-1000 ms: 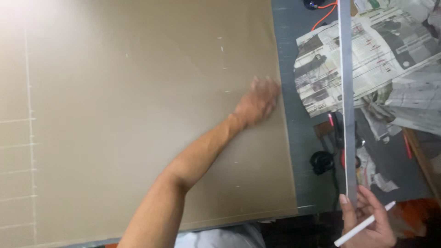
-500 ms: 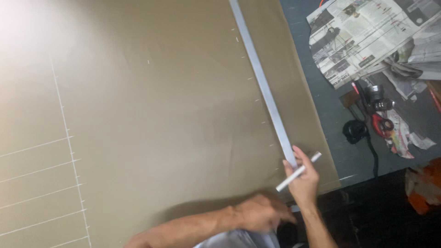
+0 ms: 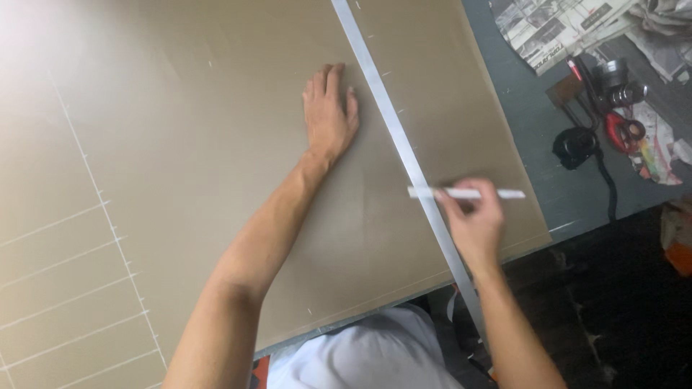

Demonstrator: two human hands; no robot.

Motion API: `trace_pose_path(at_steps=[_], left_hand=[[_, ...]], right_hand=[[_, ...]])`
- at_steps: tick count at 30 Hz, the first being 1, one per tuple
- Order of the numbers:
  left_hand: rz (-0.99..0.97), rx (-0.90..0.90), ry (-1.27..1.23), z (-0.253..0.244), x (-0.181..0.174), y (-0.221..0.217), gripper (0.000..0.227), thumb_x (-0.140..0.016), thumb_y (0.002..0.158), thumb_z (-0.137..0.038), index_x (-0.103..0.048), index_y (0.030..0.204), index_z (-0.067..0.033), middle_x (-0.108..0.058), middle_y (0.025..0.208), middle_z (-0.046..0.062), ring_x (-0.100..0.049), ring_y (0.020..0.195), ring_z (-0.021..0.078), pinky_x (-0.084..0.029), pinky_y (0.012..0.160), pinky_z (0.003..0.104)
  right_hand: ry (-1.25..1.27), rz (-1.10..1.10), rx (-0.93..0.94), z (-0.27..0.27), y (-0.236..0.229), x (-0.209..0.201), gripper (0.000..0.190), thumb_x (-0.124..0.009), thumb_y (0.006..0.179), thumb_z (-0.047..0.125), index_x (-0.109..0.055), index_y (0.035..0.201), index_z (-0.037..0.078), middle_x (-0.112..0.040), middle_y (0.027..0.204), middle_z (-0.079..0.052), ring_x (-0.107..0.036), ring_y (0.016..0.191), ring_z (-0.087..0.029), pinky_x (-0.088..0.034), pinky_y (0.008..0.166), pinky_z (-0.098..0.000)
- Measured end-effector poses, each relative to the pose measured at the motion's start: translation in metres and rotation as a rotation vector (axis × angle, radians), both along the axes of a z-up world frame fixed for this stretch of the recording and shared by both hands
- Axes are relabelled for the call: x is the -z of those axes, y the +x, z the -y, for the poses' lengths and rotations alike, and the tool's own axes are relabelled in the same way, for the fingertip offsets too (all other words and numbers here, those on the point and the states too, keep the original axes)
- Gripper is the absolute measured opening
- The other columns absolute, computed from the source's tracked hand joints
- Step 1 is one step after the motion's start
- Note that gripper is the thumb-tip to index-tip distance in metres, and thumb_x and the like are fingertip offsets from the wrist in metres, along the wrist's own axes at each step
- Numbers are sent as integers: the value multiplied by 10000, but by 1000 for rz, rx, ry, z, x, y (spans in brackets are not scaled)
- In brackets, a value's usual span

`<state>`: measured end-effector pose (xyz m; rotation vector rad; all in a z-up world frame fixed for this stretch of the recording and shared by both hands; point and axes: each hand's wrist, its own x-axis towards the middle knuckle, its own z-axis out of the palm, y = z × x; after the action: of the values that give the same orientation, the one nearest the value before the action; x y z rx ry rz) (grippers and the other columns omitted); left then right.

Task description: The person uses a flexible measuring tape and a white marker to draw straight lines on a large brown board. They repeatedly reposition the tape, mark points, and draw lines across the surface, occasionally using a newspaper as a template.

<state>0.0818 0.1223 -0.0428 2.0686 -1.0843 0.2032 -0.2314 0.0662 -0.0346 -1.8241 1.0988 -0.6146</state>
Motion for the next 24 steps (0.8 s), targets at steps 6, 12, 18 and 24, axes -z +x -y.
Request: trace_pose_path(at_steps=[6,12,18,24], left_hand=[[184,15,168,16,26,4,574,-649,1010,-355,-488,1470,-53,-447,1471,247,-366,1405,435,-233,1226,582],[206,104,210,12,19,4,550,-656,1025,-394,-539,1480,-107,-452,1516,196,-370,1437,397,-224,1247,576],[201,147,250,11,18,2,562,-661,1018,-423,-564,1468,-100,-464,1535,162,-361,1449,382,-213,1257,572],[202,181,258,10,20,4,571,-675,1028,-434,-563,1477,-100,-450,1570,158,-363,1465,380,-214,1260,559]], right_hand=[[307,188,170,-67,-107,-32,146,-612,1077,108,-677,1082,-22,-709,937,-149,-699,882,-208,-550,831,-328],[434,282,60,-87,-149,-52,405,-745,750,7,-588,1119,65,-716,1067,-133,-715,1004,-152,-611,829,-284],[-196,-58,159,-87,-154,-2,300,-851,854,87,-557,898,52,-753,1038,-141,-722,928,-105,-556,713,-225],[-498,-127,-43,-113,-107,6,264,-796,853,21,-656,1074,-11,-732,1199,-153,-674,1159,-289,-520,993,-428]])
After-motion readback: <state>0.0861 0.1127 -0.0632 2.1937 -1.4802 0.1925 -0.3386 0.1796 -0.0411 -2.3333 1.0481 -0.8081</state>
